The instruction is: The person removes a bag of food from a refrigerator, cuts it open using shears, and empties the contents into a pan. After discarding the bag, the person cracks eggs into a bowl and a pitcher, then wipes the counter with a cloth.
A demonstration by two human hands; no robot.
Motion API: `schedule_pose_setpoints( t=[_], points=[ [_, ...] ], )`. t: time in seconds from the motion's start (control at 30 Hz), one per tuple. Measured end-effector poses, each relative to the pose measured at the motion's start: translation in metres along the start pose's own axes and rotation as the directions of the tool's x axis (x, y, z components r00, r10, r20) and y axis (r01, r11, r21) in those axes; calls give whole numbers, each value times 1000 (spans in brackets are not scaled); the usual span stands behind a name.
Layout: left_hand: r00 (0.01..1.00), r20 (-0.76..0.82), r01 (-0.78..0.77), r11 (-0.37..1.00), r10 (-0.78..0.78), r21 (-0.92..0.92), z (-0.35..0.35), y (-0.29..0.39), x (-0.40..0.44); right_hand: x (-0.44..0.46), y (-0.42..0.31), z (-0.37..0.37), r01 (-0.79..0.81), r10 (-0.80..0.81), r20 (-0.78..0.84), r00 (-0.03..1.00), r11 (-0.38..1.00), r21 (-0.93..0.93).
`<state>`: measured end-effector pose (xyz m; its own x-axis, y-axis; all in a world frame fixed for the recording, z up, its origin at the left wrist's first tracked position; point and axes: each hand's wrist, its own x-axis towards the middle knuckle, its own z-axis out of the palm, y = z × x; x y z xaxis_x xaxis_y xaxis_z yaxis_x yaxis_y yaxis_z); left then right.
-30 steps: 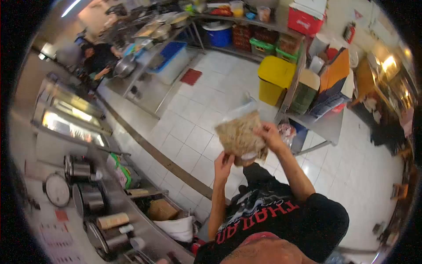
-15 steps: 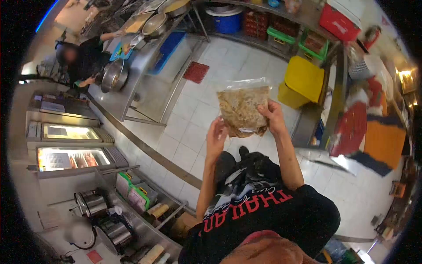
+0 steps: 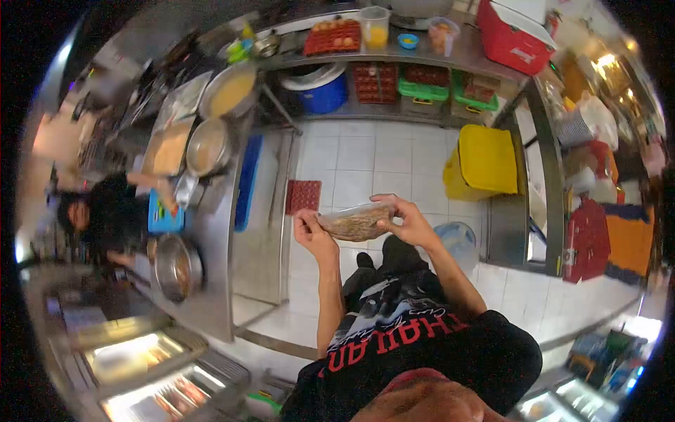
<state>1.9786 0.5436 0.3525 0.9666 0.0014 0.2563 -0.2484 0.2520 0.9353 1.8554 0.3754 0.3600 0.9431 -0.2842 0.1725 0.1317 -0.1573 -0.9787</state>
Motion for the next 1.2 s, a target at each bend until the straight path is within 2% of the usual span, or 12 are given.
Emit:
schedule_pose_setpoints(
  t=[0.07, 0.27, 0.37, 0.43, 0.5, 0.57, 0.7, 0.83, 1.0, 1.1, 1.13, 1.2],
  points=[
    [997, 63, -31, 999, 33, -33, 31, -5, 49, 27, 9, 0, 28, -6, -136, 991, 987, 159],
    [968, 242, -100, 989, 71, 108, 124, -62, 173, 147, 58, -31, -52, 29, -530, 848, 998, -30],
    [953, 264, -210, 952, 148, 225, 162, -104, 230, 234, 62, -48, -68, -153, -597, 787, 941, -330],
    [945, 252, -282, 910, 209, 304, 187, -128, 268, 279, 69, -48, 91, -280, -476, 834, 919, -383],
    [954, 254, -229, 933, 159, 277, 212, -148, 307, 322, 50, -33, 334, -504, -277, 818, 809, -484],
    [966, 217, -204, 936, 144, 288, 241, -162, 335, 354, 54, -8, 360, -457, -155, 876, 833, -420],
    [910, 404, -200, 951, 91, 236, 274, -189, 367, 408, 64, -75, 122, -296, -357, 886, 892, -436],
    [895, 445, -120, 979, 34, 166, 300, -213, 412, 438, 91, -137, -172, -205, -796, 569, 917, -360],
    [731, 670, 246, 966, -133, -77, 344, -226, 491, 510, 58, -151, -51, -367, -624, 690, 835, -548],
    [445, 806, -535, 838, 391, -110, 383, -193, 527, 537, 39, -168, -49, -402, -590, 700, 798, -601],
    [323, 845, -626, 766, 425, -146, 392, -188, 530, 546, 27, -173, -62, -399, -580, 710, 785, -616],
    [260, 851, -621, 754, 456, -214, 410, -204, 526, 555, 21, -181, -92, -399, -575, 714, 761, -643]
  ],
)
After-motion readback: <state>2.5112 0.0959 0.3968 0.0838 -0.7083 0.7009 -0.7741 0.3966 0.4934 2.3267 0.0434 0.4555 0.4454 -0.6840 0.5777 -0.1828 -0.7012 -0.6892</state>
